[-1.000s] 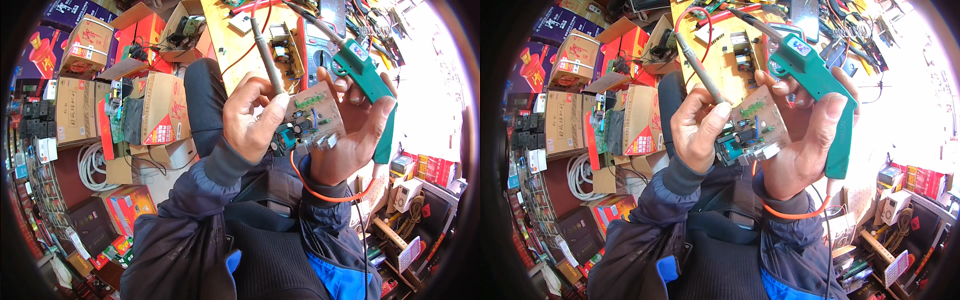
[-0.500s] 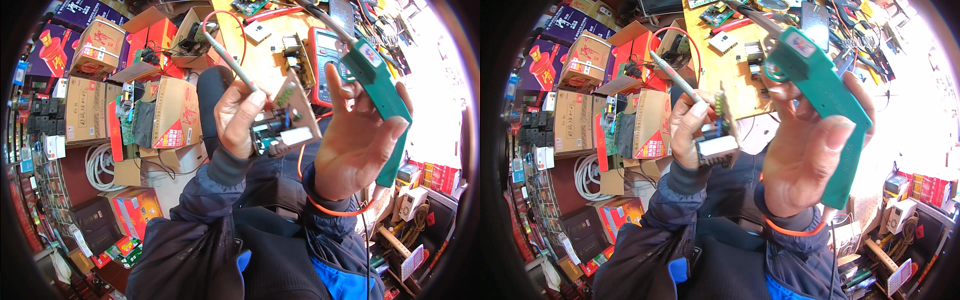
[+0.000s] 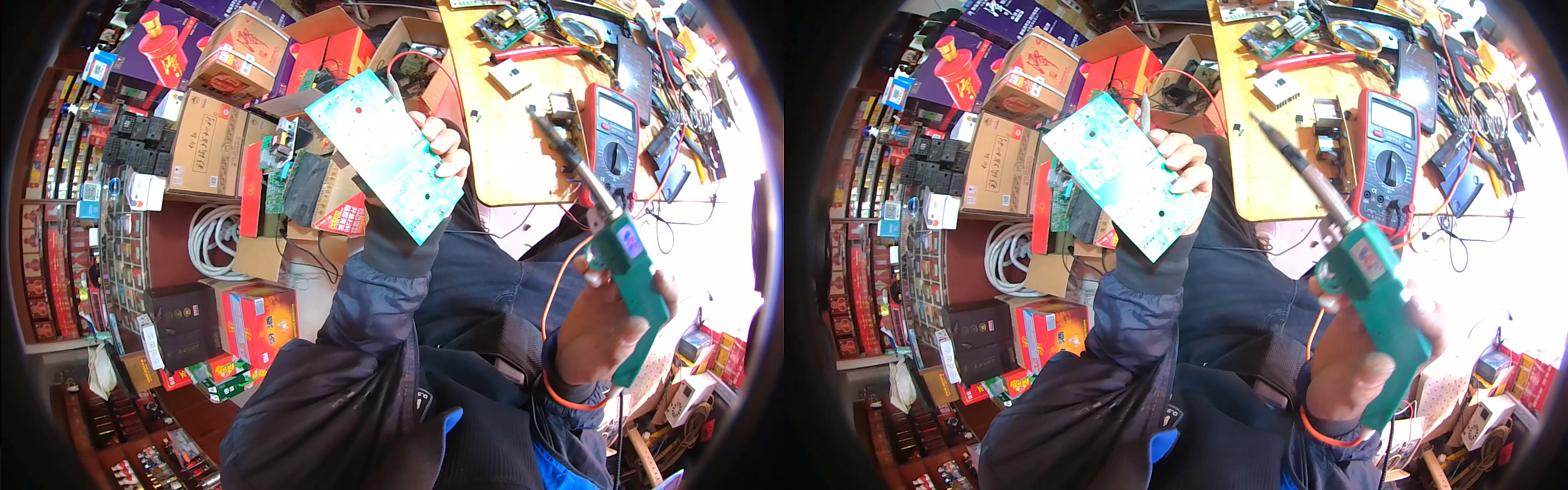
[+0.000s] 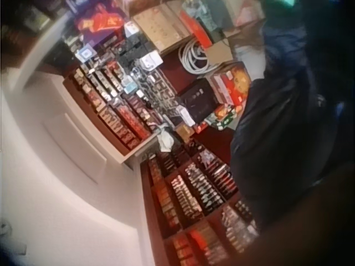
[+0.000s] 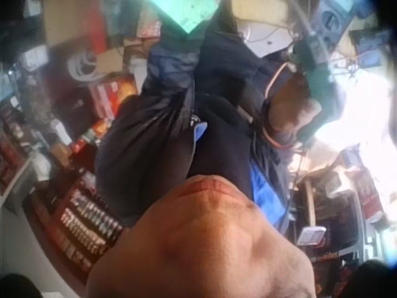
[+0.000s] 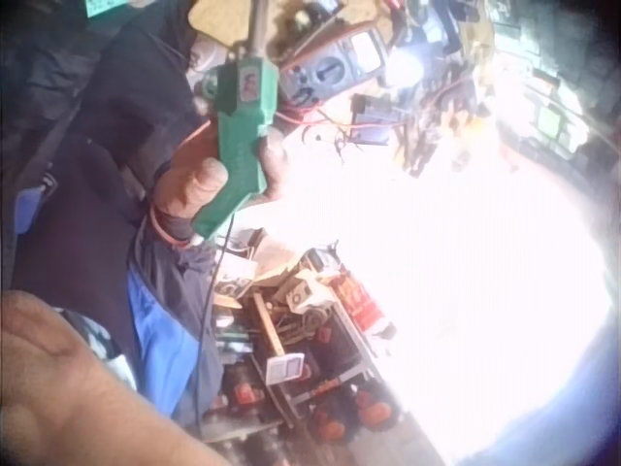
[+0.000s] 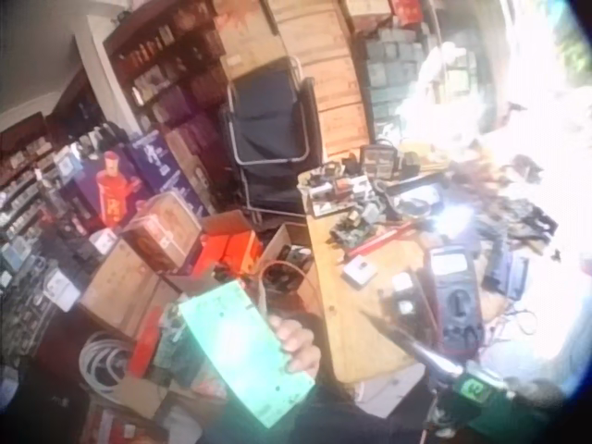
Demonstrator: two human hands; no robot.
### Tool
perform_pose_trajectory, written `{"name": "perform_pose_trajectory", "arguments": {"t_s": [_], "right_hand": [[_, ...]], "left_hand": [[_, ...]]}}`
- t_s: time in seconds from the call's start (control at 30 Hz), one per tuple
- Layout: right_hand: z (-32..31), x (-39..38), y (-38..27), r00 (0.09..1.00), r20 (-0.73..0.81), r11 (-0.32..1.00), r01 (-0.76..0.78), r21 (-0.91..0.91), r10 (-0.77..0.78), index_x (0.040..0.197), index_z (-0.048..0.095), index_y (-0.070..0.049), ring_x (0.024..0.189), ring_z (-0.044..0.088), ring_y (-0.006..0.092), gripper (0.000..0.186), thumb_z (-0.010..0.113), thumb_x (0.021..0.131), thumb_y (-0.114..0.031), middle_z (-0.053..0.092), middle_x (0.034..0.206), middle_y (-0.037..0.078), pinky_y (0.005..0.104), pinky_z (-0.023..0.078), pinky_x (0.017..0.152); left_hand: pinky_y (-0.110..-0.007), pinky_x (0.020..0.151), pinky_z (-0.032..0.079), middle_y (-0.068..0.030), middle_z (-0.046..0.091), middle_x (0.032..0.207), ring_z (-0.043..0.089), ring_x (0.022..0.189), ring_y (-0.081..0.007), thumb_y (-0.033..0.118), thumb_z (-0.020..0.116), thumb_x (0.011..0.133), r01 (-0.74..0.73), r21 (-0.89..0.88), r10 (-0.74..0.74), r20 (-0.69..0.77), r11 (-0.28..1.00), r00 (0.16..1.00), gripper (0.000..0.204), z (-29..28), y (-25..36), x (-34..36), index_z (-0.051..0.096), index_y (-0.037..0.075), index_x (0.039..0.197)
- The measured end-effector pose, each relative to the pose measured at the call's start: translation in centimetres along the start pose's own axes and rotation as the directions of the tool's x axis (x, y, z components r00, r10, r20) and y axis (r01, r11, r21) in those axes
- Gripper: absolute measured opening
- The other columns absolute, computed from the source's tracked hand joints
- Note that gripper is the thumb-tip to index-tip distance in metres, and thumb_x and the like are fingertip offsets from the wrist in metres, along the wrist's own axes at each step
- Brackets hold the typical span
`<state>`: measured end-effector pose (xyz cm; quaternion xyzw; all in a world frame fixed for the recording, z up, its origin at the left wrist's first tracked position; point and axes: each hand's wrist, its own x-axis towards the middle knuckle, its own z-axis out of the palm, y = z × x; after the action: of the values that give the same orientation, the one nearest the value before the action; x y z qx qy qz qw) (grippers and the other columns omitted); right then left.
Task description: The person sits with a circuit board on their lap and uses a soldering iron and multimeter probes to work on and test the board. They flip the board to access both sides, apply solder to joints, and check continuity with the multimeter throughout the clip.
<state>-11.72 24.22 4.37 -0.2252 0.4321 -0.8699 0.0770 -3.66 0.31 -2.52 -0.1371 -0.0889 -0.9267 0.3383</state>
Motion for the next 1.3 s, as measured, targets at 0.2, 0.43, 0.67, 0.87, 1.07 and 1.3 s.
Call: {"name": "perform_pose_trajectory", "arguments": {"t_s": [0.2,0.43,0.67,0.87,1.07,1.3], "right_hand": [[0.8,-1.4,-0.3,0.989,0.138,0.999,-0.053,0.006,0.051,0.131,0.043,-0.011,0.082,0.063,0.0303,0.054,0.074,0.093,-0.033,0.049,0.102,0.01,0.0397,0.058,0.069],[1.4,-2.4,1.3,0.954,0.296,0.995,-0.076,0.07,0.052,0.127,0.045,-0.005,0.082,0.063,0.0275,0.046,0.071,0.093,-0.02,0.052,0.1,0.013,0.0421,0.055,0.072],[1.5,-2.6,2.4,0.944,0.33,0.997,-0.047,0.056,0.026,0.127,0.044,-0.004,0.081,0.064,0.0283,0.044,0.069,0.093,-0.015,0.053,0.097,0.015,0.0434,0.055,0.075],[1.6,-2.7,2.6,0.942,0.335,0.999,-0.043,0.027,0.032,0.127,0.045,-0.004,0.08,0.064,0.0283,0.043,0.07,0.093,-0.015,0.054,0.096,0.015,0.0437,0.055,0.075],[1.9,-2.7,2.7,0.946,0.323,0.996,-0.059,0.063,0.036,0.126,0.046,-0.004,0.08,0.064,0.0284,0.043,0.071,0.092,-0.015,0.054,0.097,0.015,0.0443,0.055,0.075],[2.2,-3.0,2.6,0.956,0.284,0.991,-0.097,0.088,0.069,0.125,0.046,-0.003,0.081,0.064,0.0283,0.043,0.071,0.092,-0.015,0.054,0.097,0.015,0.0446,0.055,0.076]], "left_hand": [[-0.031,0.068,0.047,-0.007,0.057,0.102,0.051,0.089,-0.0194,0.038,0.064,0.096,0.068,-0.067,-0.066,0.037,0.995,0.997,0.038,-0.9,0.9,0.2,0.059,0.006,0.116],[-0.033,0.063,0.047,-0.0081,0.056,0.093,0.053,0.084,-0.021,0.027,0.052,0.103,0.056,-0.038,-0.055,0.028,0.998,0.998,0.027,-1.5,0.7,0.4,0.063,0.003,0.109],[-0.033,0.061,0.048,-0.0082,0.056,0.092,0.054,0.083,-0.0211,0.022,0.053,0.102,0.065,-0.023,-0.064,0.064,0.998,0.996,0.023,-2.1,0.4,0.4,0.064,0.002,0.107],[-0.034,0.061,0.049,-0.0093,0.056,0.092,0.054,0.084,-0.0215,0.022,0.054,0.102,0.062,-0.049,-0.059,0.072,0.997,0.996,0.024,-2.2,-0.1,0.4,0.062,0.001,0.109],[-0.036,0.069,0.049,-0.0103,0.061,0.101,0.055,0.09,-0.0231,0.035,0.054,0.102,0.088,-0.047,-0.079,0.167,0.995,0.983,0.038,-3.1,-0.2,0.5,0.061,0.002,0.12],[-0.036,0.07,0.049,-0.0104,0.061,0.102,0.055,0.09,-0.023,0.035,0.055,0.102,0.097,-0.081,-0.081,0.189,0.992,0.979,0.039,-3.2,-0.3,0.6,0.061,0.002,0.121]]}}
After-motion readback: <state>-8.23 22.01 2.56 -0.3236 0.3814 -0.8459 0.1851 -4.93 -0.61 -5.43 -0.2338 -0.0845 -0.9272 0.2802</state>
